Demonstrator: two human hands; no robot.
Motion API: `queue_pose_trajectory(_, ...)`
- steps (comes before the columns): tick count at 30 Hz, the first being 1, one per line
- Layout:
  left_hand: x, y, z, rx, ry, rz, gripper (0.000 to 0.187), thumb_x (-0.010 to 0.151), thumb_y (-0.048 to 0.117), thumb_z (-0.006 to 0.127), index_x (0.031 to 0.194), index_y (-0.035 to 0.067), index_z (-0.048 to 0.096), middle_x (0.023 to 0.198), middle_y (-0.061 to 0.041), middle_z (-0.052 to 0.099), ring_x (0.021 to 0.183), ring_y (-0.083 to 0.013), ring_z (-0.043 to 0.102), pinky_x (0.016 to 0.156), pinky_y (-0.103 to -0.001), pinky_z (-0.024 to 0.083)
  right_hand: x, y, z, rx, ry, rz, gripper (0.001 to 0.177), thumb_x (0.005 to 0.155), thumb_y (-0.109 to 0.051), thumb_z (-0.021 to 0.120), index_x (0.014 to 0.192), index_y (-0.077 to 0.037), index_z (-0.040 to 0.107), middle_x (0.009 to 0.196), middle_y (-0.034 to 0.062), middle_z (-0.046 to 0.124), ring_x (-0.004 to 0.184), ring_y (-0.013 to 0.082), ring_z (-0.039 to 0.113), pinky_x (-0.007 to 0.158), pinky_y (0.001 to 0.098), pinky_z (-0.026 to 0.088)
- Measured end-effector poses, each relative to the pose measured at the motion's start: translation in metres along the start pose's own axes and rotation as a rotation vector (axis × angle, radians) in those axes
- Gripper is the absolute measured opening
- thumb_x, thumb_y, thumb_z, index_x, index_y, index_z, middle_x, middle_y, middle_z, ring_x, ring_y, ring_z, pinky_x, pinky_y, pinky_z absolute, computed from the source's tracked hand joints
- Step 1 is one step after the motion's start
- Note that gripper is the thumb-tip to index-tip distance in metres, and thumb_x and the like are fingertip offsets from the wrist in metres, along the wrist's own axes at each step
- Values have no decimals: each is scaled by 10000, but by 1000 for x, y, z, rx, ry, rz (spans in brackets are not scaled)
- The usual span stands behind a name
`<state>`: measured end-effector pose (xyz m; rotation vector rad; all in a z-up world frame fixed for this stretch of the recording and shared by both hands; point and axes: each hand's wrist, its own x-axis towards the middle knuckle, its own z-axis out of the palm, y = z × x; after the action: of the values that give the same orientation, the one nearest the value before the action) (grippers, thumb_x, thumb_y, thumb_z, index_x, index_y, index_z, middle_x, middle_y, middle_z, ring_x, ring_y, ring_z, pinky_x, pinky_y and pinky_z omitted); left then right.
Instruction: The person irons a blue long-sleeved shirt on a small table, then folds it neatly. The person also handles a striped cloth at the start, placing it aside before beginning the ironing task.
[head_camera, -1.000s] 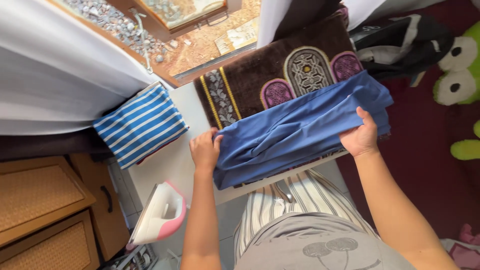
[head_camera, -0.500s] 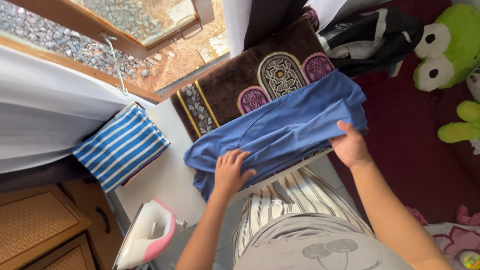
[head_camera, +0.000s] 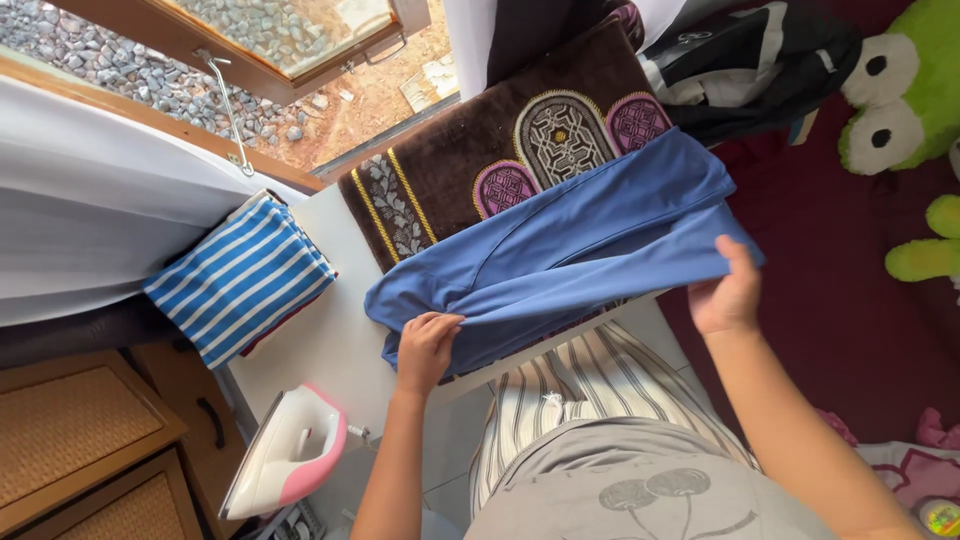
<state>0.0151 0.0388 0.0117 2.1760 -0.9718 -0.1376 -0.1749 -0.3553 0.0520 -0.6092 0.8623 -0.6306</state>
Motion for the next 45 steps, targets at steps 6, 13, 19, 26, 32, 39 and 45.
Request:
queue_pose_trajectory(6,2,-7,-6,-69,-49,-147,150,890,93,721,1024,137,771,851,-16,751,890,-219,689,851,-367,478,24,-50,-18,-37,187,-111,370,910,-101,674,1264,-112,566,1248,75,639,1234,241,628,1097,446,539)
queue_pose_trajectory(13,13,-5,-23,-271,-115,-281,320,876,34,707,1189,103,722,1022,-123,753,942,-269,709,854,-347,525,22,-113,-27,-240,-78,-194,376,948,-65,735,1294,-97,589,1249,37,632,1243,225,616,1140,441,503)
queue_pose_trajectory(19,28,-22,-28,-329,-103,-587,387,922,60,677,1298,153,692,1124,-151,744,1078,-277,688,935,-315,497,75,-135,-49,-226,-163,-116,331,1000,-31,683,1326,-51,624,1238,59,656,1213,223,626,1091,410,506)
queue_pose_trajectory(26,61,-26,-4,82,-192,-651,438,905,273,693,1338,211,671,1203,-120,728,1106,-285,687,975,-408,502,221,-60,-102,-404,14,149,528,939,-116,672,1438,-111,499,1297,93,602,1134,268,634,946,531,527)
queue_pose_trajectory(32,75,23,33,627,134,-206,509,781,299,774,1259,165,660,1246,-140,677,1187,-322,625,973,-483,445,234,-16,-109,-500,30,190,662,924,-26,646,1536,-145,424,1390,100,593,1191,263,605,946,441,500)
queue_pose_trajectory(39,70,112,129,288,-51,124,339,811,351,774,1101,183,724,1160,-50,643,1105,-288,585,904,-442,437,210,-40,-61,-741,19,-266,437,962,24,567,1387,-68,604,1258,61,689,1124,139,669,934,278,539)
queue_pose_trajectory(45,61,112,156,248,6,-72,109,926,215,714,1028,184,692,1098,-1,665,1061,-257,613,912,-420,449,205,-54,-39,-952,1,-274,296,1016,-56,608,1308,-30,646,1132,62,691,989,131,644,844,273,507)
